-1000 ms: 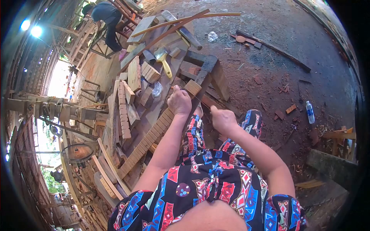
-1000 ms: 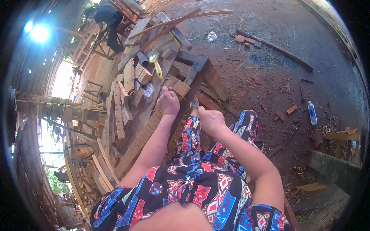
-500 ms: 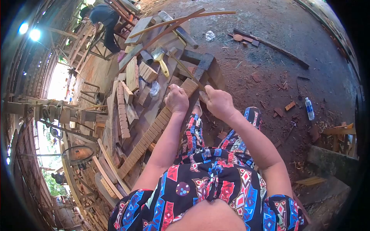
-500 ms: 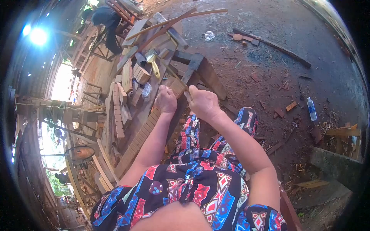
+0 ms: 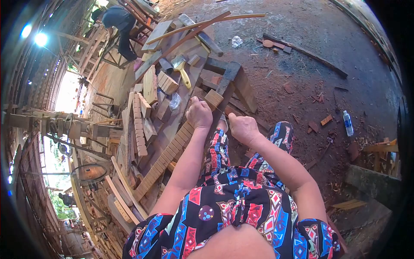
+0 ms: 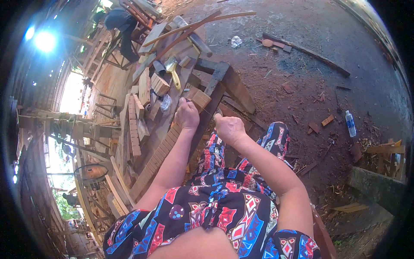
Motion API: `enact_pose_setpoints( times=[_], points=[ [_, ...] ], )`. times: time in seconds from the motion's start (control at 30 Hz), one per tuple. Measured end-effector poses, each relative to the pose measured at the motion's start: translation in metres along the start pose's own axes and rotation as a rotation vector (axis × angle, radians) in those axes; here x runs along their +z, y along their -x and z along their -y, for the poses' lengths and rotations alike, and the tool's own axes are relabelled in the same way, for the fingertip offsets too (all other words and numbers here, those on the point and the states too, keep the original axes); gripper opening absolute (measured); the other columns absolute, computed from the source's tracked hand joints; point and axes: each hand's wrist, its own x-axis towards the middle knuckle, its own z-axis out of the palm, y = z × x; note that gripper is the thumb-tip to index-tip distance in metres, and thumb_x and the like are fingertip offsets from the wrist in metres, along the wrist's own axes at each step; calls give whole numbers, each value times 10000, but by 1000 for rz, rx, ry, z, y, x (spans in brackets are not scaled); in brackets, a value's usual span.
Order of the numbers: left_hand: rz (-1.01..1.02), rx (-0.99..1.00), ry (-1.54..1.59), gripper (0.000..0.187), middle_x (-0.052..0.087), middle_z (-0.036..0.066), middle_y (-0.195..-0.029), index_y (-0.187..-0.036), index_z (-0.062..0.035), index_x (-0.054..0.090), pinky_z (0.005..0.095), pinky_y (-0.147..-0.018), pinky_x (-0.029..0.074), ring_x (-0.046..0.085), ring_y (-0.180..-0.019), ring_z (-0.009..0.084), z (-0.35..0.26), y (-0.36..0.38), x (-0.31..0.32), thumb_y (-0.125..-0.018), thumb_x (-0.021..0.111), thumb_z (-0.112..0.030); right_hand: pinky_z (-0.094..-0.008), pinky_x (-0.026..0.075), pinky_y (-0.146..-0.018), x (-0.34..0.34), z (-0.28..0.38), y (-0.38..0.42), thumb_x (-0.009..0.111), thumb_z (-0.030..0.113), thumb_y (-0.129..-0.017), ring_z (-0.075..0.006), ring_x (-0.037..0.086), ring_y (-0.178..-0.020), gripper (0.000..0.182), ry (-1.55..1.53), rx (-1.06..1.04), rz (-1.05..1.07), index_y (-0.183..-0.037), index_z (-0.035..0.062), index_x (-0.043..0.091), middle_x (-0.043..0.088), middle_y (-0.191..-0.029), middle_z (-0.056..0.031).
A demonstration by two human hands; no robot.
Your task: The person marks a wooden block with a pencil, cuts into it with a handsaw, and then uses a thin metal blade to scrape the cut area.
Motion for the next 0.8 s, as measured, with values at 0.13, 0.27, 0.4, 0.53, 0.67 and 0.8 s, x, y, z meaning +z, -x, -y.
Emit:
enact_pose_setpoints(
  times=[0.13,0.27,0.4,0.53,0.67,0.8],
  points=[
    [-5,-4,-17,153,640,207,-710,-899,-39,481,527,-703,440,627,-700,392,-2,0,-1,-862,427,-177,-457,524,-682,4,0,4,517,131,-812,-364,668,-771,146,7,19,21,-904,19,541,660,-773,-217],
    [-11,0,-13,156,639,206,-707,-908,-40,481,525,-711,443,627,-700,391,0,0,1,-859,428,-178,-455,524,-679,4,1,7,513,105,-799,-364,669,-770,135,12,31,48,-897,17,542,661,-782,-219],
    [-19,13,-24,158,639,206,-708,-916,-42,481,524,-714,445,628,-704,389,-1,0,1,-858,429,-179,-458,527,-679,8,2,-1,514,80,-790,-361,670,-770,113,2,26,3,-878,17,545,662,-789,-218],
    [-6,-1,-42,157,641,206,-715,-921,-43,481,519,-707,450,630,-709,390,-3,1,-2,-855,436,-178,-465,529,-679,13,17,-32,515,77,-791,-366,669,-766,103,-25,-6,-45,-869,18,545,660,-787,-218],
    [-17,8,-40,155,641,206,-710,-923,-43,482,512,-693,456,632,-700,393,-3,0,-2,-852,444,-175,-469,524,-664,13,7,-17,511,95,-808,-376,665,-750,105,-9,-29,-62,-872,18,544,655,-763,-222],
    [-8,0,-14,160,640,203,-704,-929,-41,482,510,-690,459,635,-691,390,-1,-1,-2,-851,445,-176,-467,518,-643,3,-5,14,507,116,-828,-378,662,-730,113,-24,-2,-31,-874,19,540,646,-720,-220]
  ],
)
